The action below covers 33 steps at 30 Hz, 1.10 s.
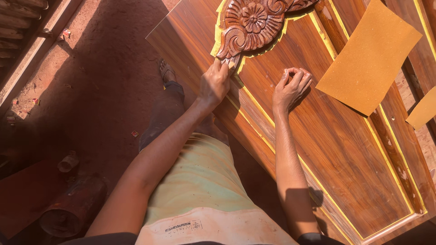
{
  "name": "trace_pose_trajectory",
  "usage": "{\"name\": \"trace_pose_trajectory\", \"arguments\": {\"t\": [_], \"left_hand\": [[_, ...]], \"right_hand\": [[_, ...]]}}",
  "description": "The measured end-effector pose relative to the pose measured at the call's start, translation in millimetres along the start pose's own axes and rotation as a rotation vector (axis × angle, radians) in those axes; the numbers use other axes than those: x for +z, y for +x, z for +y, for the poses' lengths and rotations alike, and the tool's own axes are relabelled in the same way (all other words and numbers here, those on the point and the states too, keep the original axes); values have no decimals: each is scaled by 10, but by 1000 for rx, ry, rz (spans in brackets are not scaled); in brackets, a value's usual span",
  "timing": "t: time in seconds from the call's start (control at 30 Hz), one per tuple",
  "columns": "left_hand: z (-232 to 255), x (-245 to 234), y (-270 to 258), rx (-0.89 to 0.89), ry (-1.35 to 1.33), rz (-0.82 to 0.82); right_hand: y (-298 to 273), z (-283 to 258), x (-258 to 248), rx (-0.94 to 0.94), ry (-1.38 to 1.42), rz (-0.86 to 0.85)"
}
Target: The person sands a wooden door panel using a sanding block. They smooth the flat surfaces, the edges, and the intricate carved floral design. The person moves around the panel to reach different areas while sanding.
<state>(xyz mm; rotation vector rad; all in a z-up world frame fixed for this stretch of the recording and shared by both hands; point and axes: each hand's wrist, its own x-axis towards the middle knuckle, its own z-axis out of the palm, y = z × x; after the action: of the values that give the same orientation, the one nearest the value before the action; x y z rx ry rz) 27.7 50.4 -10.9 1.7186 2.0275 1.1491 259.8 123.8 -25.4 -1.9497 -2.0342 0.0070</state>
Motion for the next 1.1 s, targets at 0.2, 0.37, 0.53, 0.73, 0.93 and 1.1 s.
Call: {"name": "trace_pose_trajectory", "arguments": {"t": [0.2, 0.37, 0.53, 0.73, 0.93, 1.1], "left_hand": [[-56, 74, 16, -5, -24, 32], [-55, -63, -91, -48, -45, -41], [-26, 67, 16, -25, -64, 20], [-155, -423, -244, 18, 33, -231], [-252, -785, -167, -64, -90, -115], [-132, -646, -218, 184, 138, -137]], "right_hand": [[-17, -19, -52, -13, 0, 25], [75, -48, -47, -17, 11, 17], [13, -18, 18, -5, -8, 30], [7, 20, -35, -4, -6, 0], [19, 37, 27, -8, -32, 22], [23, 19, 2, -6, -31, 10]]}}
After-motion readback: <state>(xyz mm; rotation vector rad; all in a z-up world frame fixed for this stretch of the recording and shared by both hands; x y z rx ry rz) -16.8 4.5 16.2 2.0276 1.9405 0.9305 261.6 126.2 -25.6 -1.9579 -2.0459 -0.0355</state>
